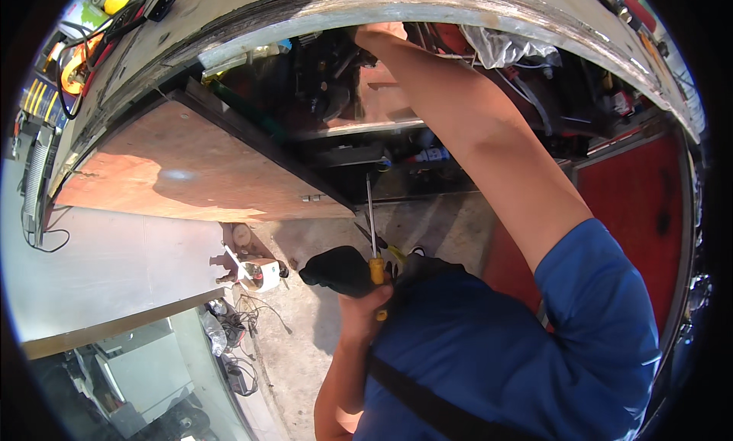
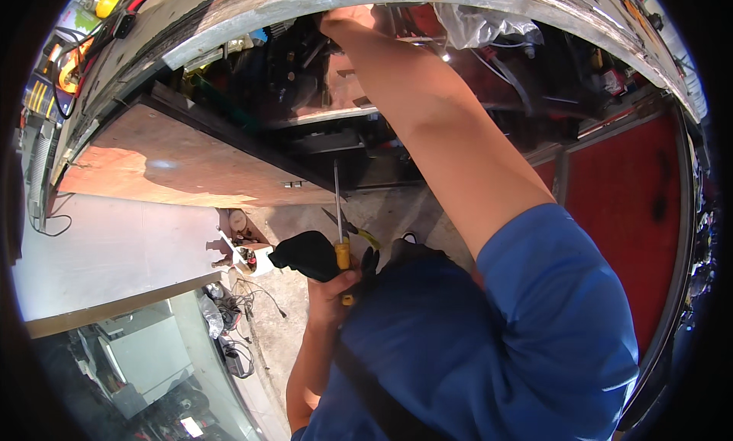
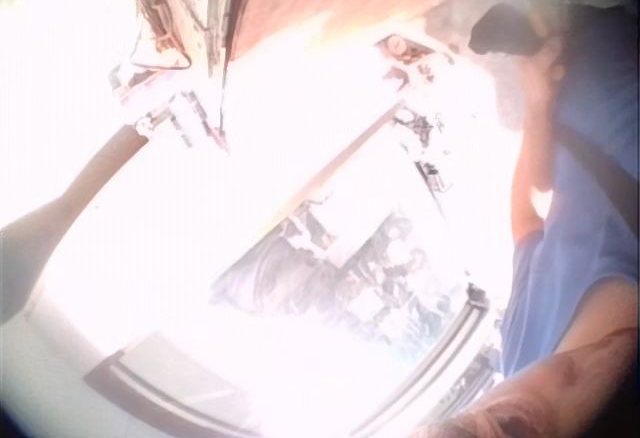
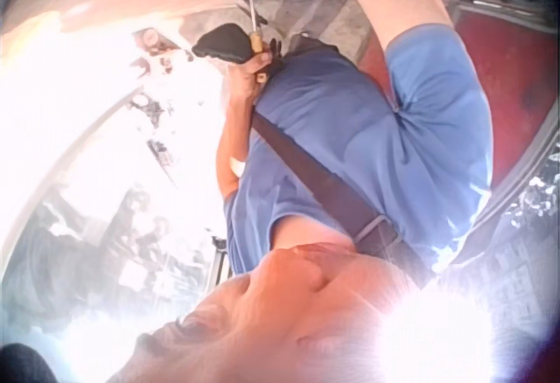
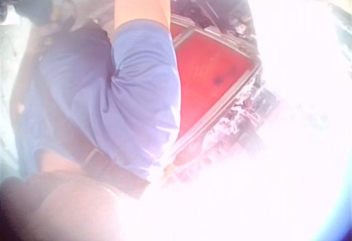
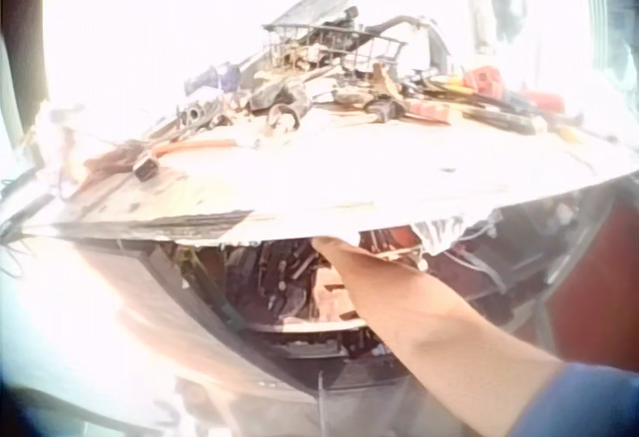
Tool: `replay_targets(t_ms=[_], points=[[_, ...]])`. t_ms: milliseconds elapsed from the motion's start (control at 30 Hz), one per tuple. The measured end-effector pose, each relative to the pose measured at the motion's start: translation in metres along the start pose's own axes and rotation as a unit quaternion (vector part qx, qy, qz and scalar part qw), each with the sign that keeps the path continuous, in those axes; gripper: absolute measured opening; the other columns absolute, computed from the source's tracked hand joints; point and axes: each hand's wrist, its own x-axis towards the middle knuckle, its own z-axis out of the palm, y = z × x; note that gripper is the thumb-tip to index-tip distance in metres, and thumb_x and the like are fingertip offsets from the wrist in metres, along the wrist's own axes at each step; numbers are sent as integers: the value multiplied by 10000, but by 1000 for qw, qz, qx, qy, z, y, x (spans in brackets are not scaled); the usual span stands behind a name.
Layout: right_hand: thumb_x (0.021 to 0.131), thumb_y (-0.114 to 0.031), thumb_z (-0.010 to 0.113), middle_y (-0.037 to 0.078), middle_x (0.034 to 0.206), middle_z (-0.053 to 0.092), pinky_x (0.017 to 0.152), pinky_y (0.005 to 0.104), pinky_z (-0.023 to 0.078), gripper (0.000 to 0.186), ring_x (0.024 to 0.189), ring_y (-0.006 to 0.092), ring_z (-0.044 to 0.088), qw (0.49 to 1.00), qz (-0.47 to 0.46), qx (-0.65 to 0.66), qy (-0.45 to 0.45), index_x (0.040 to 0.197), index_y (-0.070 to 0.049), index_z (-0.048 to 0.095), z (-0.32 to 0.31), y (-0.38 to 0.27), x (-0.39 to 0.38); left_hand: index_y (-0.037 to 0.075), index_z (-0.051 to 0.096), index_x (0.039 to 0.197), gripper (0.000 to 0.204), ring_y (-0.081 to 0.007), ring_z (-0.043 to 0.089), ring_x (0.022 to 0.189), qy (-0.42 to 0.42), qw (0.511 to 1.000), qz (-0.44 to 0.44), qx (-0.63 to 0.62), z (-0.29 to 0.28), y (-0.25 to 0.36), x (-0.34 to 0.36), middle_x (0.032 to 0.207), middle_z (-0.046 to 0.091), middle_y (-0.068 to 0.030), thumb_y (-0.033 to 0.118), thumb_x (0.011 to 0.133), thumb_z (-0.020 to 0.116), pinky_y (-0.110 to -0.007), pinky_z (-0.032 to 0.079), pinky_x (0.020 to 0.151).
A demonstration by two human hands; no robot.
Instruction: The person uses pliers to strip and twist wires, then uses a screwdriver to tighten screws on the rear seat area of a scooter. The person walks around the workshop area, picks up a cardboard box, and places tools into a cabinet.
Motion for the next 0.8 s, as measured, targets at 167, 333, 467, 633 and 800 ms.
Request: replay_targets(t_ms=[167,333,467,633,800], points=[[974,-248,630,138,1129,712,871,397,514,300,1023,270,637,999,-15,-27,-15,1199,-70,718,3,-1,13,-2,705,1086,366,-148,660,822,14,1000,-9,-6,-6,4,0,951,691,-46,-14,737,812,-275,525,748],[971,-242,647,136,1129,721,885,390,518,302,1029,262,649,995,-42,-67,-64,1204,-64,719,-13,10,23,-1,705,1080,362,-147,659,807,34,999,37,7,-10,9,-6,942,687,-41,-28,732,801,-277,530,734],[968,-238,660,135,1128,728,896,384,522,305,1034,256,658,989,-49,-92,-100,1208,-60,719,-29,21,24,-2,695,1061,355,-148,647,782,38,999,19,-7,-18,11,-9,917,677,-45,-12,724,803,-274,519,717],[964,-232,676,134,1127,737,910,377,526,309,1041,247,670,986,-55,-102,-123,1213,-54,720,-37,26,25,-7,675,1036,360,-159,634,760,62,998,24,-18,-26,7,-5,876,665,-54,10,702,810,-272,506,710],[961,-227,693,133,1127,746,924,369,531,314,1047,239,682,984,-65,-100,-134,1218,-49,720,-26,20,24,-10,674,1041,355,-166,641,774,34,999,5,-32,-26,6,2,885,673,-66,8,711,804,-276,510,722]])
